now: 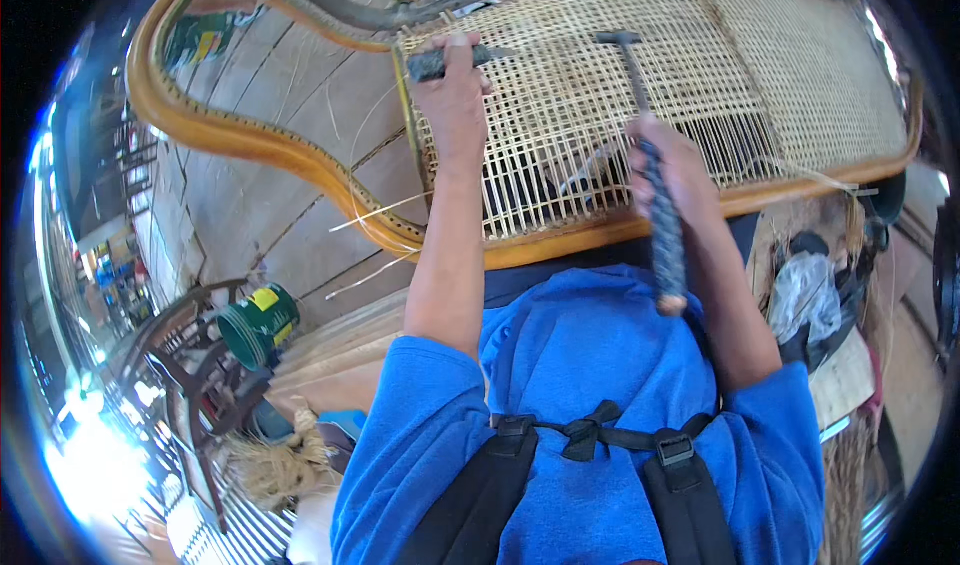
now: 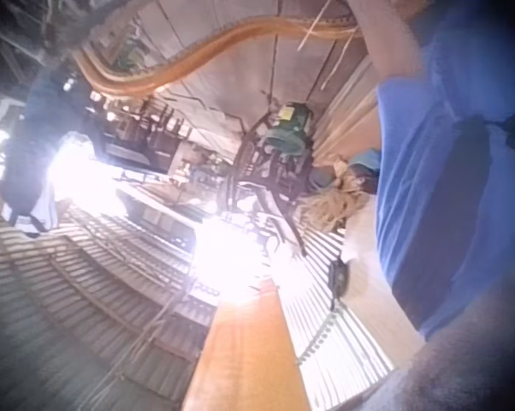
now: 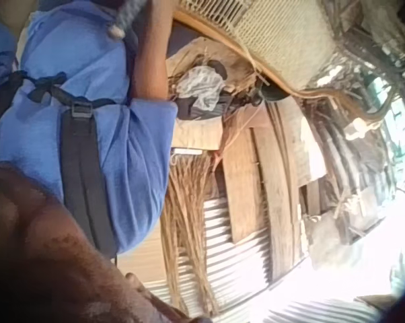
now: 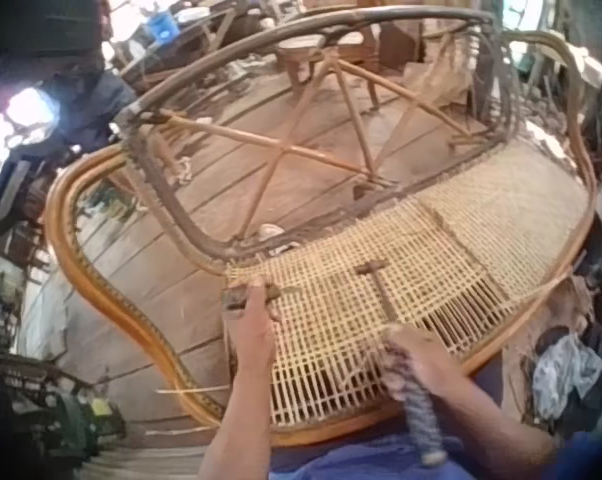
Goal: Repairing a rattan chair by weaving cane strips and securing them with tools.
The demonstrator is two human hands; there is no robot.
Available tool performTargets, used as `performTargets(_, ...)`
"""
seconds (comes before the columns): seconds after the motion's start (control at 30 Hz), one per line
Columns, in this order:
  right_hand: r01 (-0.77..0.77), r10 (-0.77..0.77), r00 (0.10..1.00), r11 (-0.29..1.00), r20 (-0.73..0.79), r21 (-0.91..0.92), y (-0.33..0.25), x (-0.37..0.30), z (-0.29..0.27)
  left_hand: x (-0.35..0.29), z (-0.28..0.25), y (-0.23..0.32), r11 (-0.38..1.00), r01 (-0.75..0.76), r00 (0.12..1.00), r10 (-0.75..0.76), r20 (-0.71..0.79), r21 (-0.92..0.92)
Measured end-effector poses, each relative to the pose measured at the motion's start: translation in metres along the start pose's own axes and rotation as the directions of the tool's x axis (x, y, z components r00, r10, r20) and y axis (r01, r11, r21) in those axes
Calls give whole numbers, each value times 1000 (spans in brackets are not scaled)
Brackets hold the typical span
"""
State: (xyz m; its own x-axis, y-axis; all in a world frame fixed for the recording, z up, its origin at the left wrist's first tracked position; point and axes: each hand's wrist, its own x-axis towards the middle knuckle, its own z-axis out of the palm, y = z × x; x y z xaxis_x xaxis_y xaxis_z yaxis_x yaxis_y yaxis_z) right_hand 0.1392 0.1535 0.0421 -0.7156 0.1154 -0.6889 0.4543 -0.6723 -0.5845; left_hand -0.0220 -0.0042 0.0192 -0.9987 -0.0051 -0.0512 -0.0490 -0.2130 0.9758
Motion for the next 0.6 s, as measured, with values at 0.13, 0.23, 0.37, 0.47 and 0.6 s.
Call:
performTargets(0.13,189,-218,966,961,-137,-200,-24,-55,-59,-58,-6,29,994,-103,990,99,98,36)
performTargets(0.23,226,-420,874,796,-243,-562,-18,-102,-101,-129,5,18,955,-275,860,195,471,107)
performTargets(0.37,-57,-432,851,490,-299,-870,45,-158,-226,-172,35,23,890,-439,645,219,732,120)
performTargets(0.47,-114,-526,795,360,-302,-926,102,-196,-245,-175,47,19,877,-467,544,189,818,108)
performTargets(0.6,-187,-486,769,452,-416,-872,180,-211,-264,-175,54,21,845,-532,475,245,845,54)
